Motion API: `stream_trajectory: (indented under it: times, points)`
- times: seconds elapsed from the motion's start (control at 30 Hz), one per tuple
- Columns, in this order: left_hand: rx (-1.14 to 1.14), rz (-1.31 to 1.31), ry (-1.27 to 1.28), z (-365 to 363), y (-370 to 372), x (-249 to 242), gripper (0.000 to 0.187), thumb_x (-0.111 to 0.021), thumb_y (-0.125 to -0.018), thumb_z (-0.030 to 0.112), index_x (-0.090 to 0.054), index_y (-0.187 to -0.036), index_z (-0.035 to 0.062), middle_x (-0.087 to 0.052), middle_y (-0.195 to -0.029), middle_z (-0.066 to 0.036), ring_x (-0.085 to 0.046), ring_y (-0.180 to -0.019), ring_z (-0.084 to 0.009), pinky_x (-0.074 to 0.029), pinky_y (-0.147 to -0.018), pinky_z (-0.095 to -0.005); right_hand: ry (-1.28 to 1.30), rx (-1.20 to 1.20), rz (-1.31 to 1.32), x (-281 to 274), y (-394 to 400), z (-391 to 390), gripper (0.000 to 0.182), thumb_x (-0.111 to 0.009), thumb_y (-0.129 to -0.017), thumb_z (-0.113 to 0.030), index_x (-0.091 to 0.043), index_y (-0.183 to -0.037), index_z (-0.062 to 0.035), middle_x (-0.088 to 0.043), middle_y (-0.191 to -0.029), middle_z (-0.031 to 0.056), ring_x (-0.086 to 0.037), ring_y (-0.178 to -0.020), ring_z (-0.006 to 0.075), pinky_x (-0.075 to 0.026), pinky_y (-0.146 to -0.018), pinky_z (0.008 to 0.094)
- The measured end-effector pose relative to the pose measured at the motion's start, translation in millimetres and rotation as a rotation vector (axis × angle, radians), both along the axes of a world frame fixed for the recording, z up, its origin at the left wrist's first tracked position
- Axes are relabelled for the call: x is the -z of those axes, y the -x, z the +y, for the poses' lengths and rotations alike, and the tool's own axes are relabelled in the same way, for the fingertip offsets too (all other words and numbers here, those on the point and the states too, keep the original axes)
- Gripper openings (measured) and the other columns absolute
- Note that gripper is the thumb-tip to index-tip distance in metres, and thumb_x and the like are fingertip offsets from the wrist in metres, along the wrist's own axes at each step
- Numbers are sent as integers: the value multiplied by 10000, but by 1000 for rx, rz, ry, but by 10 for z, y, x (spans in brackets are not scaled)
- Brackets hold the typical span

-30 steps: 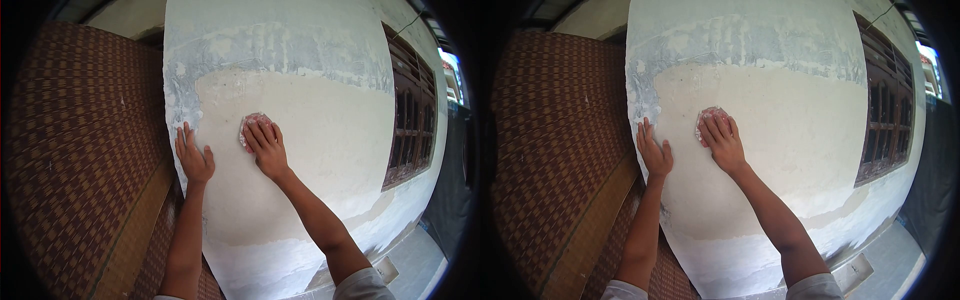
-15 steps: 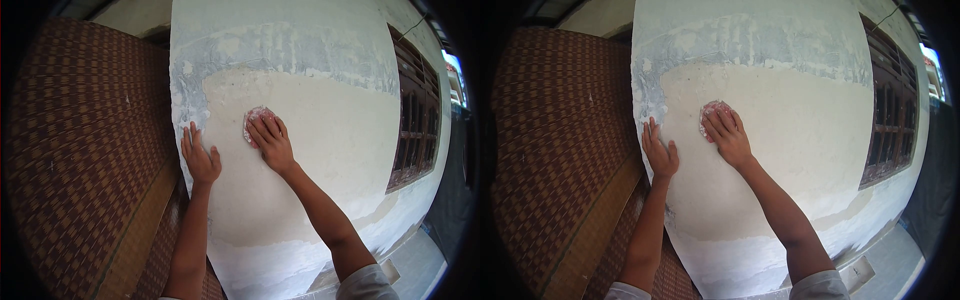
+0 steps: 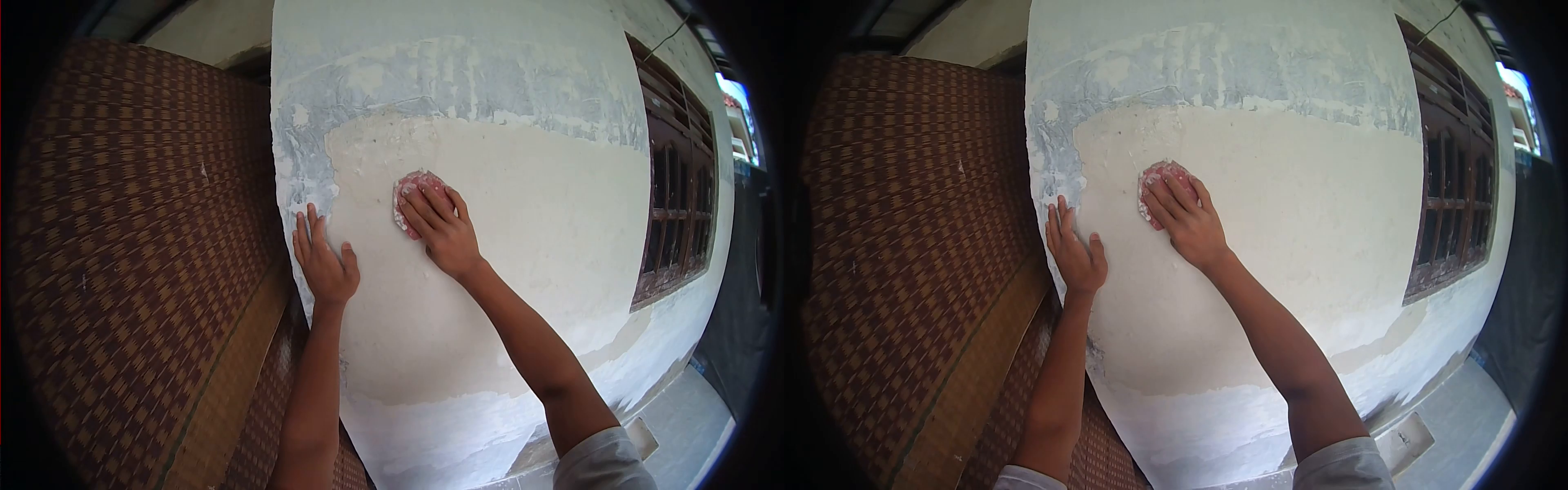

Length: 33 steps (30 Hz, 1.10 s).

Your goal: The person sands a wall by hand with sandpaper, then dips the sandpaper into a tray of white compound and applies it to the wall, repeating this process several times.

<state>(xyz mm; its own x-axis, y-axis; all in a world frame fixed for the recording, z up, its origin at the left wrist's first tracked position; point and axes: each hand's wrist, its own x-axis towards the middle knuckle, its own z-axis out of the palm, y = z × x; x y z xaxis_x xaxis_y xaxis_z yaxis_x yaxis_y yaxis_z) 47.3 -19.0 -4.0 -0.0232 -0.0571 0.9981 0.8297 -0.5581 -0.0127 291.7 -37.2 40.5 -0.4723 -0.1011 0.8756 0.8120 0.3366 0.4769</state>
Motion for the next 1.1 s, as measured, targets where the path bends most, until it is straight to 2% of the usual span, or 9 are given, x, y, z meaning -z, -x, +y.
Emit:
stream_trajectory:
  times: [0.13, 0.33, 0.4, 0.53, 0.6, 0.67, 0.87, 0.97, 1.1]
  points:
    - [-5, -10, 16, -5, -7, -6, 641, -578, -891, 151, -387, -1462, -69, -346, -1647, -292, -264, -1546, -492, -155, -1248, -630, -7, 4, -22, 176, -140, -119, 625, -662, -799, 9, -636, -1408, -134, -608, -1482, 42, -505, -1431, 251, -328, -1197, 549]
    - [-1, -3, -5, 21, 10, 4, 638, -579, -891, 159, -400, -1455, -80, -348, -1650, -282, -257, -1551, -480, -151, -1252, -625, -117, 38, 80, -701, 174, -56, 615, -640, -806, 21, -621, -1405, -117, -608, -1470, 51, -511, -1421, 267, -322, -1192, 549]
    - [13, -16, 0, 35, 10, 12, 626, -552, -921, 187, -379, -1481, -32, -343, -1663, -260, -254, -1552, -474, -153, -1248, -626, -116, 38, 95, -582, 189, 35, 607, -639, -808, 17, -621, -1401, -112, -605, -1470, 53, -503, -1429, 267, -325, -1190, 551]
    - [6, -19, 24, -4, -10, 3, 636, -582, -895, 165, -404, -1457, -73, -357, -1647, -277, -264, -1551, -474, -154, -1253, -622, -45, 36, 85, 230, 142, -5, 600, -642, -803, 14, -632, -1391, -104, -601, -1478, 58, -488, -1448, 261, -341, -1175, 565]
    - [-9, -16, 11, -1, -10, 3, 631, -578, -897, 161, -401, -1458, -69, -356, -1647, -279, -276, -1545, -481, -158, -1249, -626, -12, 36, 62, 352, 114, -73, 606, -648, -793, 19, -637, -1387, -103, -605, -1475, 57, -491, -1448, 259, -347, -1168, 565]
    - [-4, -15, -15, 21, -12, 8, 627, -575, -900, 157, -400, -1459, -66, -359, -1645, -282, -282, -1541, -485, -161, -1247, -628, -13, -25, 77, 293, 95, -137, 629, -663, -770, 34, -645, -1383, -110, -615, -1468, 50, -508, -1429, 256, -351, -1154, 555]
    - [21, -12, -20, 29, 0, 25, 633, -570, -903, 153, -382, -1472, -50, -357, -1647, -275, -271, -1544, -484, -157, -1246, -632, -186, 30, 187, -735, 320, -55, 657, -636, -778, 58, -616, -1415, -104, -609, -1467, 52, -519, -1401, 271, -338, -1155, 556]
    - [32, -8, -23, 35, 28, 15, 643, -572, -903, 159, -374, -1480, -44, -346, -1658, -260, -252, -1552, -474, -149, -1251, -630, -118, 57, 183, -483, 371, 130, 658, -621, -789, 61, -607, -1425, -109, -597, -1479, 55, -496, -1424, 275, -330, -1168, 560]
    - [37, -3, -8, 6, 21, 14, 641, -572, -904, 157, -375, -1478, -49, -347, -1655, -270, -255, -1550, -478, -152, -1247, -633, -29, 58, 144, 368, 376, -15, 657, -646, -778, 52, -629, -1410, -127, -579, -1516, 43, -470, -1462, 256, -329, -1163, 568]
